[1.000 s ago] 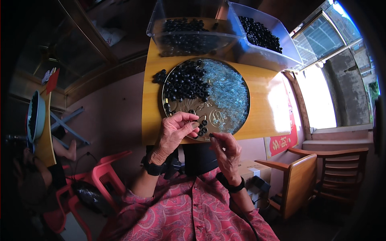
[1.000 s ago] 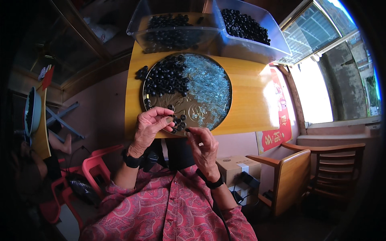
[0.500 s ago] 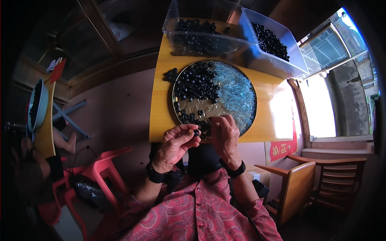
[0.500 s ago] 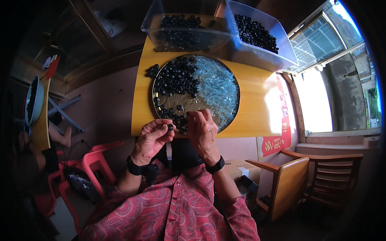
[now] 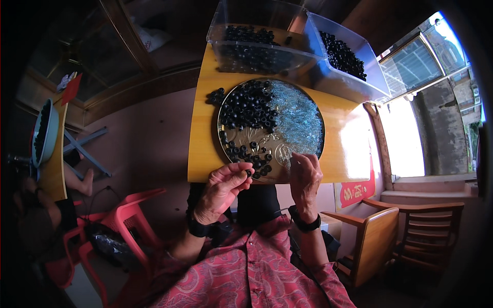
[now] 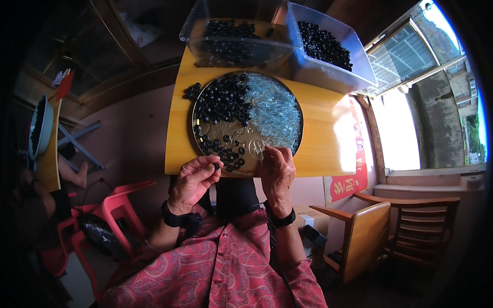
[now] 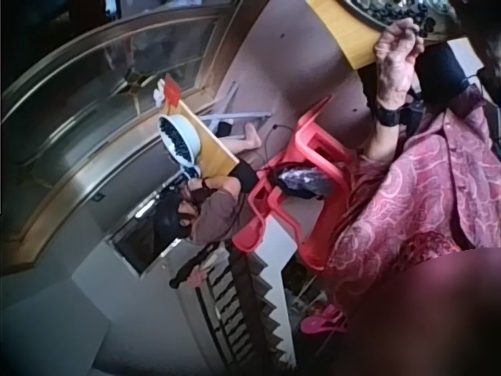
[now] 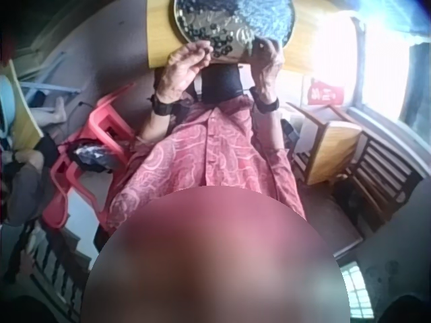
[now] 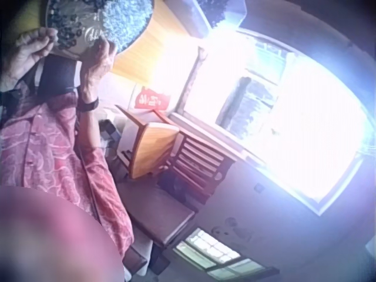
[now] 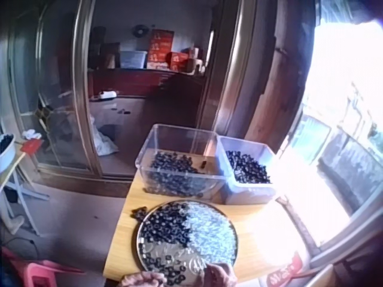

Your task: Sorting small black beads and decorative items onto a circular tray.

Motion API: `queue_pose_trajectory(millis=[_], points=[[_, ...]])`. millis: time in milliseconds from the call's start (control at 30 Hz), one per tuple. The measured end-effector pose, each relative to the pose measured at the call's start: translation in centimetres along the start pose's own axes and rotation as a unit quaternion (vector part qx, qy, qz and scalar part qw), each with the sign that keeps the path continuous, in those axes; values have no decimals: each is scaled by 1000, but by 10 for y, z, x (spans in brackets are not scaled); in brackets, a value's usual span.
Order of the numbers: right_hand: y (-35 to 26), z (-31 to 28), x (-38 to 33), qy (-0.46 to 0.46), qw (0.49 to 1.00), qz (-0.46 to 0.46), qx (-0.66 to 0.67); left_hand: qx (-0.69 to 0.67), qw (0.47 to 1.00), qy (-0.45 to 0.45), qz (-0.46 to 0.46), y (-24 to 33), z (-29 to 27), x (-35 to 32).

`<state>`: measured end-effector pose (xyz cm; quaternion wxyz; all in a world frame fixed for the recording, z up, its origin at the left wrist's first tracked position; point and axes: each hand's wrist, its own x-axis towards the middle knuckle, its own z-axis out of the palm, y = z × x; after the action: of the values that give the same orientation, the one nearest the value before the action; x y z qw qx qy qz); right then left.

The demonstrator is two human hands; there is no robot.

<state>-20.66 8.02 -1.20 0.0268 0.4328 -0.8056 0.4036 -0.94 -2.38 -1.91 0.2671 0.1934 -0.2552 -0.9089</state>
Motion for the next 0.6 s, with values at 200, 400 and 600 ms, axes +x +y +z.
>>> queue_pose_trajectory(millis=[200, 400, 600], points=[[1, -1, -6, -22, 999, 9, -22, 21, 1000, -1, -10, -1, 3, 1], [-8, 3, -2, -44, 994, -28, -99, 56, 998, 18, -8, -1, 5, -3], [-1, 2, -1, -14, 997, -44, -58, 68, 997, 20, -12, -2, 5, -6]])
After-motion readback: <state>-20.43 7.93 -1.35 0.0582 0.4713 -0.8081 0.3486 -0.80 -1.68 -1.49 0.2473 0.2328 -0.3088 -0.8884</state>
